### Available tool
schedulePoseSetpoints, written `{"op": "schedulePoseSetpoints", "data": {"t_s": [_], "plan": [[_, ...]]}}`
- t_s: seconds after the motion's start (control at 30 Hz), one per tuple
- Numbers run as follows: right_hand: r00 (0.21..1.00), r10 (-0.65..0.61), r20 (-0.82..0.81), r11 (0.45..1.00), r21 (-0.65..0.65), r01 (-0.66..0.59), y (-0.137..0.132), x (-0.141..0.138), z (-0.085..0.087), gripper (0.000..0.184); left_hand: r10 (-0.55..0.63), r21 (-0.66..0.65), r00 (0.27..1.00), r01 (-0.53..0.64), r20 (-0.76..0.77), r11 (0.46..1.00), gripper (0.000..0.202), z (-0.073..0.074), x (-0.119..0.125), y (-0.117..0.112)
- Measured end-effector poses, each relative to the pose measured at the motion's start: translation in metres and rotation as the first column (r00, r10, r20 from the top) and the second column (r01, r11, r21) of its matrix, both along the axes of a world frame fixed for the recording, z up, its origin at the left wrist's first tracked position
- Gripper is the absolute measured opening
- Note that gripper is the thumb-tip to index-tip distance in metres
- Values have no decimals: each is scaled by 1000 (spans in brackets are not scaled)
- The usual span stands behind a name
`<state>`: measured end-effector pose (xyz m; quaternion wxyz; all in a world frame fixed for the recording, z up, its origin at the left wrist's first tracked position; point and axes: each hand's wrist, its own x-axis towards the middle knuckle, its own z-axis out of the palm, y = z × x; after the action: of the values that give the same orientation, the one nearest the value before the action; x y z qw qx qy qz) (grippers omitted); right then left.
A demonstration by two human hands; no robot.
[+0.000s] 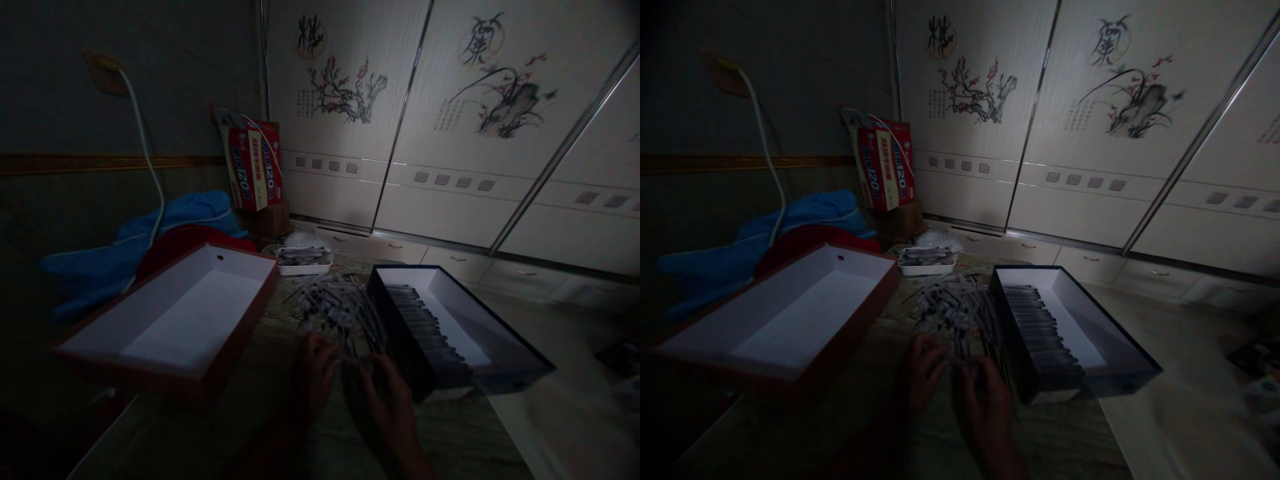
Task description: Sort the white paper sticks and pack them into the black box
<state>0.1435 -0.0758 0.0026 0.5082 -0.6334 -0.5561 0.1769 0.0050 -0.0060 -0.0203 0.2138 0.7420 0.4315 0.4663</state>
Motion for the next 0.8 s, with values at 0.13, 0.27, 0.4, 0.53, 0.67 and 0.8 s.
{"op": "schedulePoseSetpoints", "data": {"t_s": [0.13, 0.27, 0.4, 0.53, 0.67, 0.8], "plan": [[997, -21, 69, 999, -24, 23, 2, 1, -1, 26, 42, -97, 992, -30, 118, 995, 13, 1, -1, 4], [907, 32, 419, 989, -142, 31, 3, -3, -13, 20, 164, -266, 941, -83, 297, 960, 15, 4, -5, 13], [793, 51, 607, 973, -209, 98, 5, -10, -24, 15, 224, -454, 854, 16, 470, 891, 23, 5, -9, 20], [806, 32, 591, 957, -250, 145, 4, -9, -23, 17, 273, -523, 742, 121, 612, 844, 28, 3, -12, 25], [910, 46, 413, 983, -180, 31, 0, -6, -19, 25, 350, -557, 550, 267, 758, 787, 28, 5, -14, 25], [985, 56, 162, 997, 43, -64, -1, -2, -16, 26, 344, -536, 503, 310, 793, 785, 28, 11, -12, 23]]}}
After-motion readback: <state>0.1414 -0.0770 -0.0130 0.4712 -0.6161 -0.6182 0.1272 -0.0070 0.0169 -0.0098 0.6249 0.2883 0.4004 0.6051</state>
